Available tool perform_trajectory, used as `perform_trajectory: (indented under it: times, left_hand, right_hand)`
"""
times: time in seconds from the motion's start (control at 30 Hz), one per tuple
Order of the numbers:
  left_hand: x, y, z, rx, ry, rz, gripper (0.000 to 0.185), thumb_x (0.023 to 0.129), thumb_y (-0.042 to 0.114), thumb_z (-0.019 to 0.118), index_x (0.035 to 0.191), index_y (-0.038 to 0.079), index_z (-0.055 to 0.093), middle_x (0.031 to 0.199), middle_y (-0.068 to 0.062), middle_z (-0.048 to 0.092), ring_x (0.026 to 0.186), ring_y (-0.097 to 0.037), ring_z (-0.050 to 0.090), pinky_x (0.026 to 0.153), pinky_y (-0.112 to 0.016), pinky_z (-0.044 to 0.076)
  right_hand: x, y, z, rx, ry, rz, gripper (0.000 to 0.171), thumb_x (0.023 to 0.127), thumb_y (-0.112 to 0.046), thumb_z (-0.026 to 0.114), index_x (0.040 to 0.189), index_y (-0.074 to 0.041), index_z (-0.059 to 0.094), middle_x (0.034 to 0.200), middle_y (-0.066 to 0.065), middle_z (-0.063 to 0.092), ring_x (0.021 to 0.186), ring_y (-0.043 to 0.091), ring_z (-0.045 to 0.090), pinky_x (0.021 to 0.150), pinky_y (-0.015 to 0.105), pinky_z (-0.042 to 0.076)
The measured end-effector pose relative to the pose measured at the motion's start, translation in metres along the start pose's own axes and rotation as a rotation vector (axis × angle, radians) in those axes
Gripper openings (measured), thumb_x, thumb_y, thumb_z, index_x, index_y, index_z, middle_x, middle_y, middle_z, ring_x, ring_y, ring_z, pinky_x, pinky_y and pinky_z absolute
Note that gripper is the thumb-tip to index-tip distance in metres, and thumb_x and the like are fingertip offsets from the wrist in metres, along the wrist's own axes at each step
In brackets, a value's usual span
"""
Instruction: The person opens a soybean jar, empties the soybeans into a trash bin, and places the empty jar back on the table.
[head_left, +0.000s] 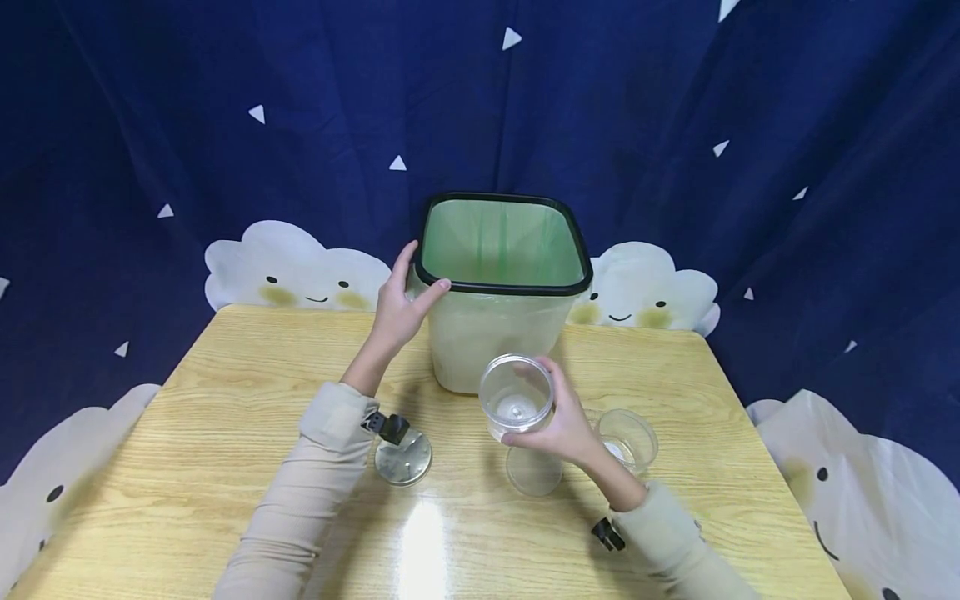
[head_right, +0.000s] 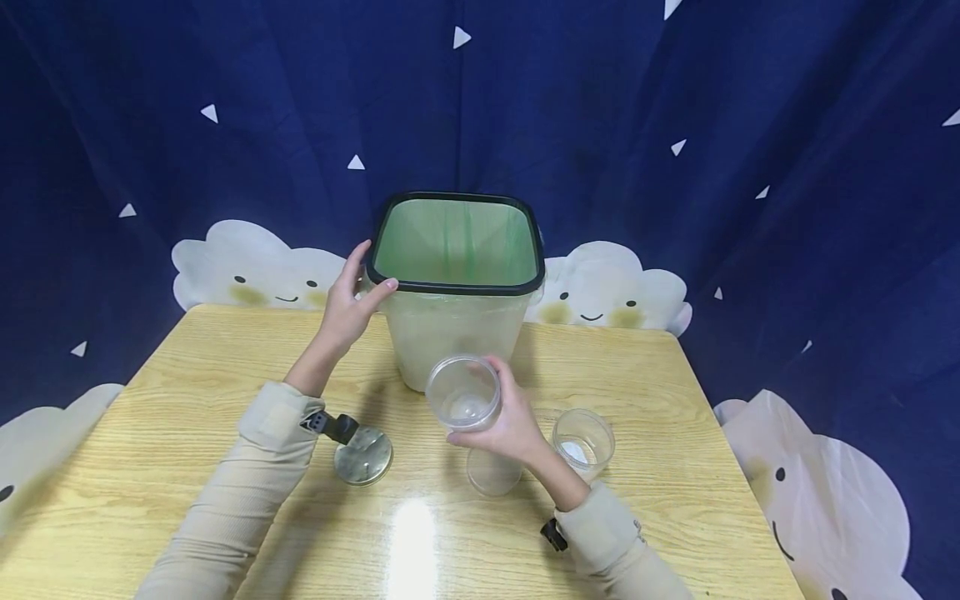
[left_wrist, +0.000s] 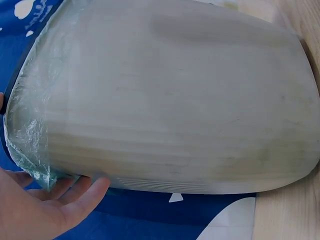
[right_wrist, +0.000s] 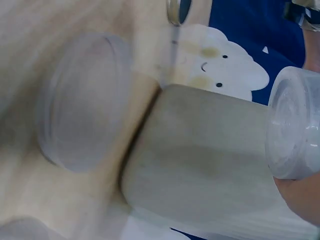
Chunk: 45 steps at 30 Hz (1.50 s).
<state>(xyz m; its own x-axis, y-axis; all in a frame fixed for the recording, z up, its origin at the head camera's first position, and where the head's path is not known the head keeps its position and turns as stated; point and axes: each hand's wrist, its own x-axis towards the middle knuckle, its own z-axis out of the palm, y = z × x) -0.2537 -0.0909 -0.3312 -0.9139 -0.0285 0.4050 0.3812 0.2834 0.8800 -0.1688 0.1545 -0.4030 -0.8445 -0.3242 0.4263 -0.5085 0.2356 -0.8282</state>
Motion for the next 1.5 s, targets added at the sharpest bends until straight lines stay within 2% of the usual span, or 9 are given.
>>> perform_trajectory:
  times: [0.1, 0.23, 0.27, 0.33, 0.53, 0.73, 0.9, 1.27, 1.5]
  left_hand:
    - [-0.005, 0.014, -0.001, -0.013, -0.008, -0.016, 0.071, 0.084, 0.021, 0.063, 0.143, 0.008, 0.027, 0.146, -0.013, 0.027, 0.133, -0.024, 0.023, 0.107, -0.037, 0.020]
    - [-0.005, 0.015, -0.001, -0.011, -0.011, -0.023, 0.071, 0.083, 0.023, 0.062, 0.143, 0.009, 0.027, 0.146, -0.012, 0.026, 0.133, -0.023, 0.023, 0.107, -0.037, 0.020]
    - [-0.005, 0.014, -0.002, -0.006, -0.012, -0.023, 0.071, 0.083, 0.024, 0.062, 0.143, 0.010, 0.027, 0.146, -0.012, 0.027, 0.133, -0.023, 0.024, 0.107, -0.037, 0.021]
    - [0.000, 0.001, 0.000, 0.005, -0.010, -0.009, 0.072, 0.082, 0.030, 0.063, 0.143, 0.014, 0.028, 0.146, -0.009, 0.027, 0.132, -0.020, 0.024, 0.107, -0.036, 0.021]
    - [0.000, 0.000, 0.000, 0.007, -0.004, 0.002, 0.072, 0.082, 0.028, 0.064, 0.143, 0.014, 0.029, 0.145, -0.010, 0.029, 0.132, -0.020, 0.025, 0.107, -0.036, 0.021]
    - [0.000, -0.001, 0.000, 0.004, -0.004, 0.005, 0.072, 0.082, 0.027, 0.064, 0.143, 0.013, 0.028, 0.146, -0.009, 0.028, 0.132, -0.019, 0.024, 0.107, -0.035, 0.021]
    - [-0.001, -0.001, 0.000, 0.002, -0.001, -0.004, 0.073, 0.081, 0.030, 0.064, 0.143, 0.015, 0.029, 0.146, -0.008, 0.029, 0.132, -0.018, 0.025, 0.106, -0.034, 0.022]
    - [-0.001, -0.002, -0.001, 0.009, 0.006, -0.006, 0.072, 0.081, 0.030, 0.064, 0.142, 0.015, 0.030, 0.145, -0.009, 0.030, 0.132, -0.020, 0.026, 0.106, -0.035, 0.022]
    - [-0.002, -0.001, -0.001, 0.000, 0.006, -0.014, 0.073, 0.081, 0.031, 0.064, 0.143, 0.015, 0.029, 0.146, -0.008, 0.029, 0.132, -0.018, 0.025, 0.106, -0.034, 0.022]
  right_hand:
    - [-0.001, -0.003, 0.006, 0.020, -0.019, 0.031, 0.098, 0.049, 0.001, 0.086, 0.129, 0.004, 0.030, 0.121, 0.026, 0.050, 0.112, 0.041, 0.045, 0.095, 0.056, 0.032]
    - [-0.002, 0.001, 0.015, 0.029, -0.033, 0.062, 0.097, 0.049, 0.000, 0.086, 0.128, 0.003, 0.031, 0.122, 0.025, 0.050, 0.113, 0.041, 0.045, 0.095, 0.055, 0.032]
    - [-0.003, 0.004, 0.017, 0.027, -0.036, 0.069, 0.096, 0.049, -0.002, 0.087, 0.128, 0.002, 0.031, 0.122, 0.024, 0.050, 0.112, 0.040, 0.045, 0.095, 0.055, 0.032]
    - [-0.005, 0.017, 0.022, 0.019, -0.034, 0.096, 0.097, 0.049, -0.007, 0.088, 0.129, -0.003, 0.032, 0.123, 0.018, 0.052, 0.113, 0.035, 0.046, 0.096, 0.052, 0.033]
    - [-0.009, 0.033, 0.035, -0.019, -0.047, 0.202, 0.103, 0.048, -0.011, 0.089, 0.132, -0.007, 0.031, 0.125, 0.014, 0.049, 0.113, 0.033, 0.046, 0.095, 0.050, 0.035]
    - [-0.016, 0.047, 0.050, 0.014, -0.121, 0.213, 0.102, 0.050, -0.010, 0.089, 0.133, -0.005, 0.030, 0.128, 0.018, 0.047, 0.118, 0.035, 0.042, 0.100, 0.051, 0.029]
    - [-0.021, 0.055, 0.059, -0.011, -0.165, 0.257, 0.101, 0.051, -0.020, 0.089, 0.133, -0.010, 0.030, 0.127, 0.012, 0.048, 0.117, 0.029, 0.044, 0.100, 0.046, 0.031]
    - [-0.029, 0.067, 0.068, -0.058, -0.228, 0.294, 0.104, 0.056, -0.029, 0.087, 0.137, -0.010, 0.025, 0.131, 0.016, 0.045, 0.118, 0.034, 0.043, 0.099, 0.051, 0.030]
    - [-0.028, 0.065, 0.068, -0.033, -0.256, 0.330, 0.101, 0.059, -0.021, 0.085, 0.140, -0.009, 0.025, 0.129, 0.020, 0.044, 0.119, 0.035, 0.042, 0.100, 0.050, 0.029]
